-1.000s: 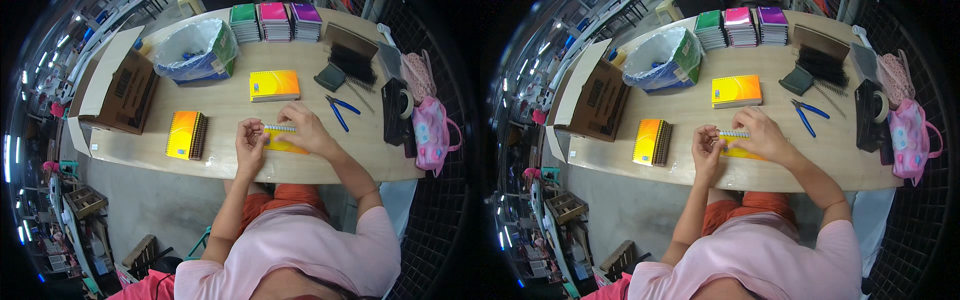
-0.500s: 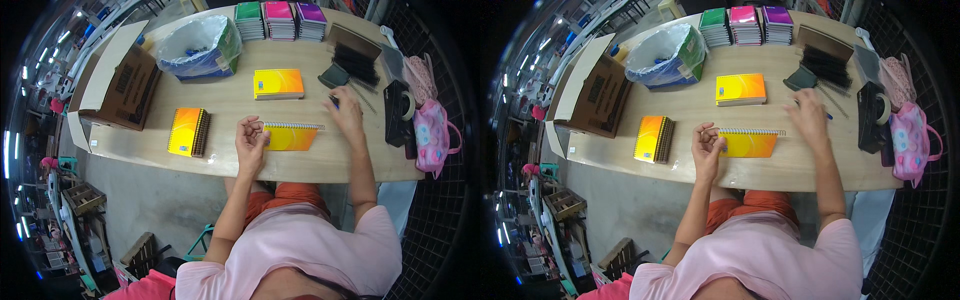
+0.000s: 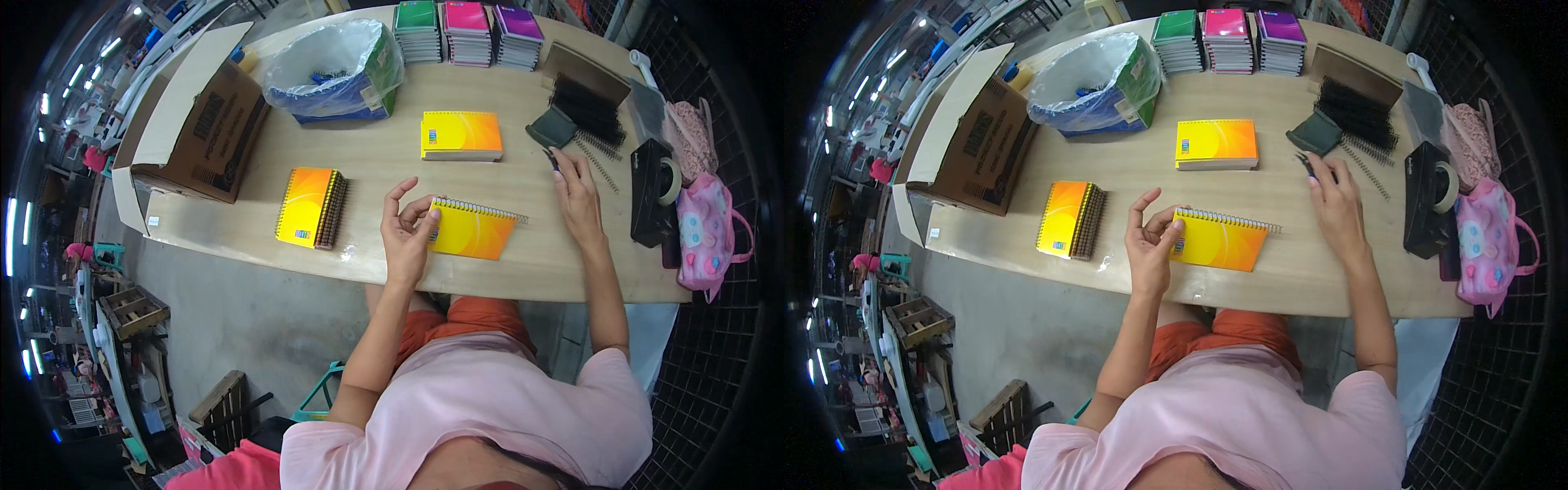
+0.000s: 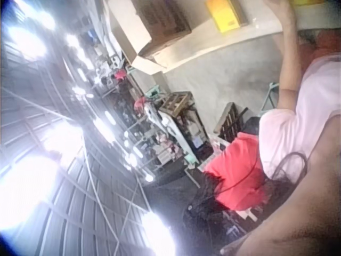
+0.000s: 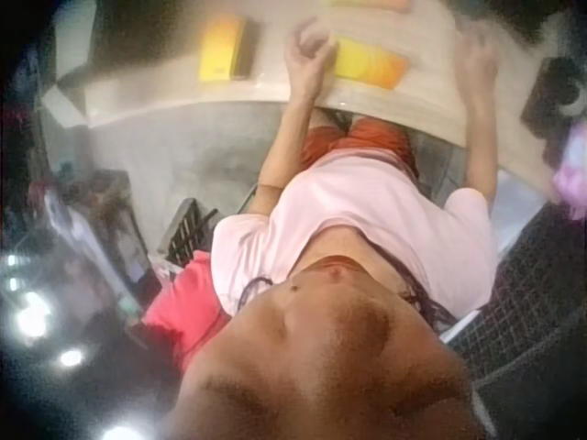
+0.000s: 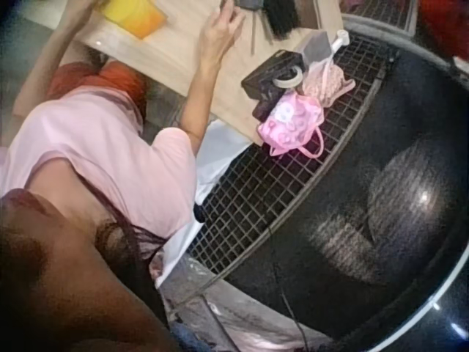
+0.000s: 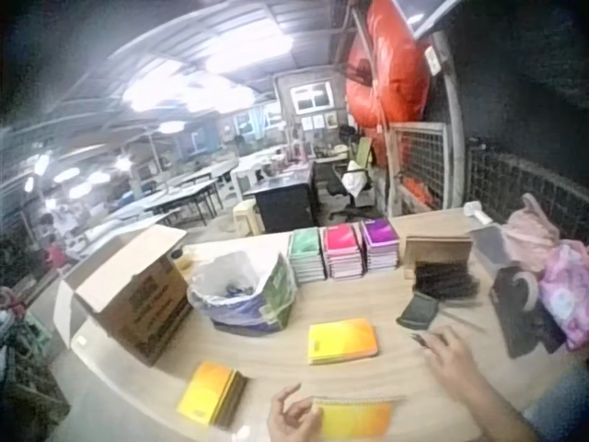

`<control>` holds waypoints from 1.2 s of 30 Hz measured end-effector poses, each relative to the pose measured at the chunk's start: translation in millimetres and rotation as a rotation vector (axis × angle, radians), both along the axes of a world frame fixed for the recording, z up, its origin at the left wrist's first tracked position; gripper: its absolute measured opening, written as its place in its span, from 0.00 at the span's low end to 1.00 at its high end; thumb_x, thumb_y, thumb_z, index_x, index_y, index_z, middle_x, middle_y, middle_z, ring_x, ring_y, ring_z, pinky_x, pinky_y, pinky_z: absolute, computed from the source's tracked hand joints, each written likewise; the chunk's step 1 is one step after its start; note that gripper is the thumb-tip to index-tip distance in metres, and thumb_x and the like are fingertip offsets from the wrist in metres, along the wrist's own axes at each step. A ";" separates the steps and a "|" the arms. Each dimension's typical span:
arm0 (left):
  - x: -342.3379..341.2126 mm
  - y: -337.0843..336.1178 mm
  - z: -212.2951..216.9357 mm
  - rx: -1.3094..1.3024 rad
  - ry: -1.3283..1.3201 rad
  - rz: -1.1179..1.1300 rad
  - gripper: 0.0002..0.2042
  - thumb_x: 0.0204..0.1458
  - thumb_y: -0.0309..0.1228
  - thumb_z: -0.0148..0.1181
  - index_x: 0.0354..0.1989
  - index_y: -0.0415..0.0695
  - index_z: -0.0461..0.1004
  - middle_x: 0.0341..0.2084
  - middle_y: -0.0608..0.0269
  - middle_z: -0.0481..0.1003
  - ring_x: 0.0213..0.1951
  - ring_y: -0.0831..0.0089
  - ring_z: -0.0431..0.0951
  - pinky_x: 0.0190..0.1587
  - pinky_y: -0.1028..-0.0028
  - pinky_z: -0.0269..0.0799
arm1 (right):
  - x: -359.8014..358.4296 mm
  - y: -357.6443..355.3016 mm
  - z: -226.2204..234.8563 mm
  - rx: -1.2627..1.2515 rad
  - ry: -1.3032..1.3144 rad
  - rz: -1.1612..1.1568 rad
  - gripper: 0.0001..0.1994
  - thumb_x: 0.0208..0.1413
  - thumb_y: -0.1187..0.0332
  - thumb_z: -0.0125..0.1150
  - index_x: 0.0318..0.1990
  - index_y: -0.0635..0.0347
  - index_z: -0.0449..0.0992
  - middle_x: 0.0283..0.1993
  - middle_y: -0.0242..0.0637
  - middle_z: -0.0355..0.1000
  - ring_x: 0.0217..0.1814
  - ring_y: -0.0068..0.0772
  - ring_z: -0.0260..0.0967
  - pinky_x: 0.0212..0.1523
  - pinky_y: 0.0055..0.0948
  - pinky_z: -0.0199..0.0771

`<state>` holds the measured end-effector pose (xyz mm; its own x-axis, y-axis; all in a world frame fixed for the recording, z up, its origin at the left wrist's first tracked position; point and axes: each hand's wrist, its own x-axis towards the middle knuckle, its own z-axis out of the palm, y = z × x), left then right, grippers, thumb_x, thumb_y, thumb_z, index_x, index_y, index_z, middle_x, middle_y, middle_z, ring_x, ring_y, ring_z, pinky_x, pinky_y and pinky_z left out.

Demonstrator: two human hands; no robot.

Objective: The person assembles spiral notebooks by inserting a wire coil into the pre-punched holes of a notepad and then using pliers to trim and secure the end of the wire.

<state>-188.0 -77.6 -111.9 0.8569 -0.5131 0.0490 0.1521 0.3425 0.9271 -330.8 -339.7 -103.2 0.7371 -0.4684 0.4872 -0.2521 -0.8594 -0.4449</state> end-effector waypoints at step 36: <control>-13.1 8.4 17.1 0.098 -0.188 0.090 0.28 0.54 0.16 0.62 0.62 0.39 0.58 0.34 0.55 0.79 0.37 0.76 0.79 0.41 0.79 0.76 | 60.7 56.9 89.6 0.268 0.441 0.721 0.19 0.49 0.57 0.69 0.44 0.60 0.81 0.39 0.40 0.76 0.43 0.47 0.74 0.44 0.41 0.73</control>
<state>-201.1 -69.1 -94.8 0.8801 -0.4450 0.1654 -0.0532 0.2537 0.9658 -270.1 -282.8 -13.6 0.9917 0.1251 0.0298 0.1147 -0.7564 -0.6440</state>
